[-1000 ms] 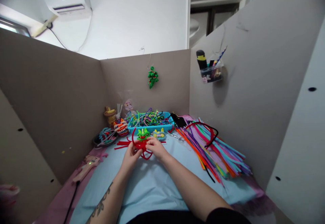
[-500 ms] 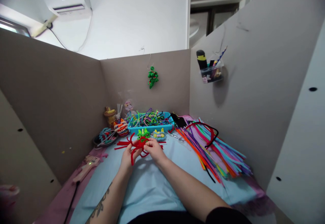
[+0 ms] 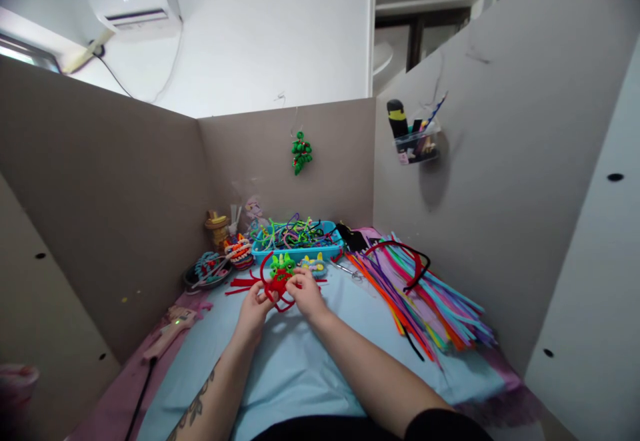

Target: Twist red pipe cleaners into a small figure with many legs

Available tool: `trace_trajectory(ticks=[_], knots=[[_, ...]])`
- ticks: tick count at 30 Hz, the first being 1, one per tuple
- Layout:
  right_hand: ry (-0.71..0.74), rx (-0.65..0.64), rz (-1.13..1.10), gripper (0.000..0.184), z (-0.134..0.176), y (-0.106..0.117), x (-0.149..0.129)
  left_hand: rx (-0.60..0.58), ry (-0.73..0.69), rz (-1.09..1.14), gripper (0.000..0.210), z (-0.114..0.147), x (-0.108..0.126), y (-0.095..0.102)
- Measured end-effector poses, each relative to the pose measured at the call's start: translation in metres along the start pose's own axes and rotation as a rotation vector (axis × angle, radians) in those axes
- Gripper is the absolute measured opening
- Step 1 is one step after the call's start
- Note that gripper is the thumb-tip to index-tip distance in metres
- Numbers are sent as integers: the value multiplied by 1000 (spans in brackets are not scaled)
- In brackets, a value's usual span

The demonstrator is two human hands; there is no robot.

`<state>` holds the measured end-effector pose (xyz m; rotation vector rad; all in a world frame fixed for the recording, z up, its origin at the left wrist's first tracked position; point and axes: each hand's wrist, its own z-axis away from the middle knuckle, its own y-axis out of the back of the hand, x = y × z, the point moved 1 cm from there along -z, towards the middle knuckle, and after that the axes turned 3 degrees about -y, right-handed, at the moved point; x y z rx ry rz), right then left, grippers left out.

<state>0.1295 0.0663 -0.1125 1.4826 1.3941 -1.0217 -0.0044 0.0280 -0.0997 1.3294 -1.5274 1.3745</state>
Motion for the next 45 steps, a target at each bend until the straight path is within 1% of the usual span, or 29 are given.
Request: trace_trajectory(ticks=[5,9,13,16,18,21,26,30,33,36,41,45], knots=[[-28,-38,17,14,-2,0,1,-44,16,-30,52,1,0,-1],[33,-30,105,12,-2,-1,2,-57,18,-29,59,1,-1,-2],[188,34,247,3,6,-1,-9,-52,-18,-35,57,2,-2,-2],[371,83,375,7,15,0,-22,-56,-59,-7,57,1,-4,1],[481,81,453,11,20,0,-28,-56,-80,9,58,0,-6,3],[550,73,516,14,22,1,-30,-66,-94,19,59,-1,-8,5],[528,30,505,15,19,1,-23,-96,-105,50,59,-2,-8,4],[448,0,455,15,16,1,-20,-101,-106,51,60,-2,-5,3],[376,-17,426,15,16,0,-19,-94,-104,21,57,0,-1,2],[339,-47,417,14,16,-1,-20,-91,-113,-13,56,2,1,1],[266,-60,392,12,16,-1,-21,-27,-137,-122,52,0,-5,3],[167,-77,352,12,12,-1,-18,-43,-134,-150,51,-1,-7,4]])
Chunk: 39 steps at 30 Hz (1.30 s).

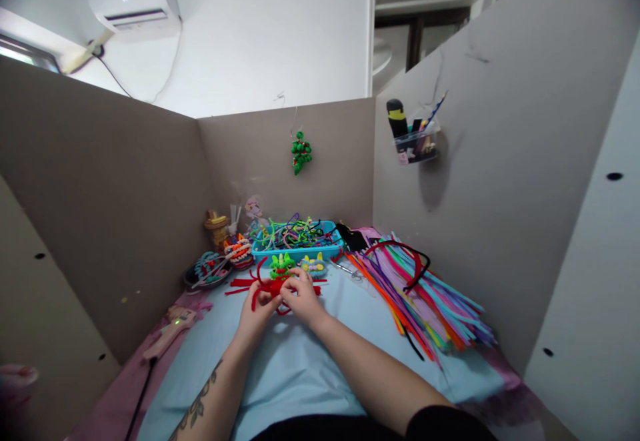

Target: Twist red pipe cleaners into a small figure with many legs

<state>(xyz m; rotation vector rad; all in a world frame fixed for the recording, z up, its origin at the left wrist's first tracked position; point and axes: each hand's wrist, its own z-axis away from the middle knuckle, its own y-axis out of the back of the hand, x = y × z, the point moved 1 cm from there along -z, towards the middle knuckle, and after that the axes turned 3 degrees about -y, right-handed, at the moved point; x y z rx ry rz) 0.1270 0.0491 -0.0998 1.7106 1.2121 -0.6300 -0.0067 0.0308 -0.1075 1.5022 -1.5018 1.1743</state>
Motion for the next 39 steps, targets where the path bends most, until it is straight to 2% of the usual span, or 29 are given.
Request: trace_trajectory(ticks=[8,23,27,32,39], knots=[[-30,18,-1,15,-3,-1,4,19,72,40,52,-1,3,-2],[-174,10,-246,14,-3,-18,24,45,-54,-190,41,2,9,-3],[-189,67,-158,16,-3,-25,27,31,-37,-164,43,1,6,-4],[-189,154,-85,18,-3,-26,28,-3,34,-19,46,-2,4,-4],[-188,21,-289,28,-7,-14,25,66,120,47,49,-4,-4,5]])
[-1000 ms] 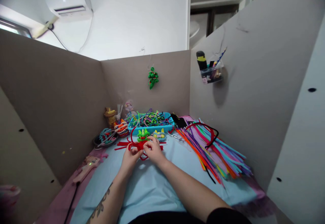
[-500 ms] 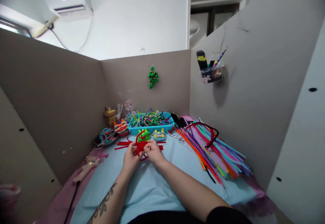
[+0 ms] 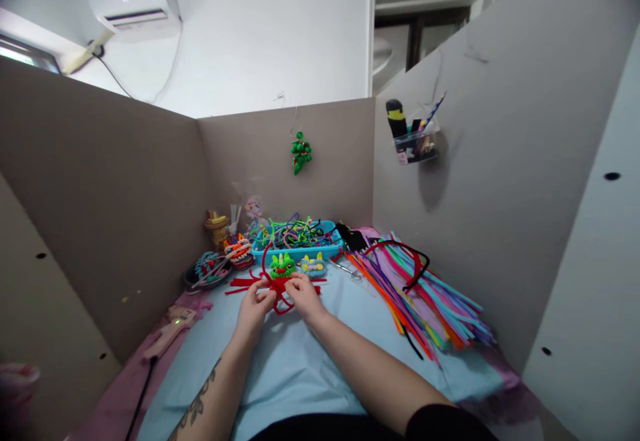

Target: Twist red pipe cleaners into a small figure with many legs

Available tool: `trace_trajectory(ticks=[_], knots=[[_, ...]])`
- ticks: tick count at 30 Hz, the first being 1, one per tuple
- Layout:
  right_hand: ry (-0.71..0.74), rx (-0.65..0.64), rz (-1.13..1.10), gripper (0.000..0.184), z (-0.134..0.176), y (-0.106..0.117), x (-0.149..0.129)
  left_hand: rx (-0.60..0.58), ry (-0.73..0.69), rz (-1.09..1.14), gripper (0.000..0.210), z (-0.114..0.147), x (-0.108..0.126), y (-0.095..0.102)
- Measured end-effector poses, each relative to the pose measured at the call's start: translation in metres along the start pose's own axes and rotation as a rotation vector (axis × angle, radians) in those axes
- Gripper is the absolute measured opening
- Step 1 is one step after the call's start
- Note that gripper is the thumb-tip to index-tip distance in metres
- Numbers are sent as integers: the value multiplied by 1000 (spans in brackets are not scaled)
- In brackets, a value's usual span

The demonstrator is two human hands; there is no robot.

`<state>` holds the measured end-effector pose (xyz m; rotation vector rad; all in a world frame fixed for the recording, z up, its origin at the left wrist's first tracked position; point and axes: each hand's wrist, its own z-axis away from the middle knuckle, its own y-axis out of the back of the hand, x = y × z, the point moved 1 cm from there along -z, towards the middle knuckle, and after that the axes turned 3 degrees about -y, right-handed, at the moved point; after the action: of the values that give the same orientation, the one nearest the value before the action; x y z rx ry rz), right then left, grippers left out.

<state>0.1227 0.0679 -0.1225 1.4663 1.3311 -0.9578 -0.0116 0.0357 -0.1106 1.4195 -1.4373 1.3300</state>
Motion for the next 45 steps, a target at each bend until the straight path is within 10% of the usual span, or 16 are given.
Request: trace_trajectory(ticks=[24,30,45], knots=[[259,-36,347,12,4,21,-25,-51,-313,-288,27,4,10,-1],[178,-32,174,4,0,18,-16,180,-370,-343,29,5,14,6],[161,-155,-82,26,6,15,-19,34,-306,-240,36,8,16,-2]])
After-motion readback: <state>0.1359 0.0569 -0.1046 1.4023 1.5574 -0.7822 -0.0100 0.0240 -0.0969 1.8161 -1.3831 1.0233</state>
